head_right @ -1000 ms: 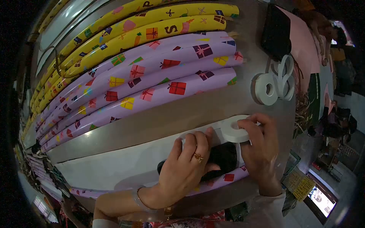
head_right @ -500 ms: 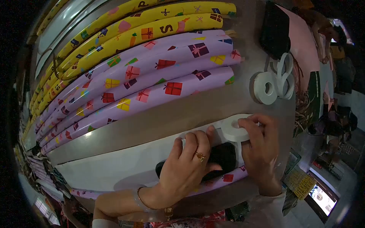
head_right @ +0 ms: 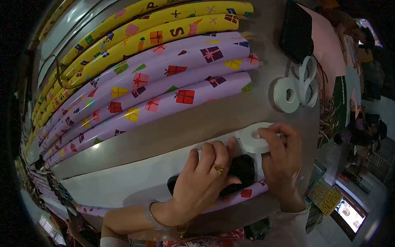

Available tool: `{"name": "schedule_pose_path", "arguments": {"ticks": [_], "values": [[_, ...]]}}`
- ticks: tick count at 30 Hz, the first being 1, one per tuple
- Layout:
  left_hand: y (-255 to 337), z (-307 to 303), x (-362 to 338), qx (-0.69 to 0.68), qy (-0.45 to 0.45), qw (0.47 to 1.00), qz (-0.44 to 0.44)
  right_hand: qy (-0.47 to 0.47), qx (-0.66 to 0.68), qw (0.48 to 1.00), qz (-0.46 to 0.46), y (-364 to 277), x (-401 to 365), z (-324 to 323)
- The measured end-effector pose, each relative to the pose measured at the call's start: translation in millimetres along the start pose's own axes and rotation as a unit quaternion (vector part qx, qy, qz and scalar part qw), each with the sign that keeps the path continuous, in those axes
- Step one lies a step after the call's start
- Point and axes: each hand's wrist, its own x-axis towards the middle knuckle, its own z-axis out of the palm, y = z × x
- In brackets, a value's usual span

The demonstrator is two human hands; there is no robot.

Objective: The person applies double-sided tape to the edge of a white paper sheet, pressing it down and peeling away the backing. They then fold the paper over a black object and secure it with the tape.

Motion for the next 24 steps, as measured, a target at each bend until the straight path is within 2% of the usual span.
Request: {"name": "schedule_pose_path", "arguments": {"ticks": [14,16,24], "values": [[0.3,2.3,4.4,-0.005,0.009,1.0,0.002,0.028,0.016,0.999,0.003,1.8,-2.5,2.0],[0.9,2.2,4.8,0.003,0.001,1.0,0.004,0.01,0.006,0.999,0.043,1.0,-3.8,0.2],[1.7,1.8,5.5,0.005,-0.001,1.0,0.006,0.029,0.004,0.998,0.046,0.7,-2.4,0.6]]}}
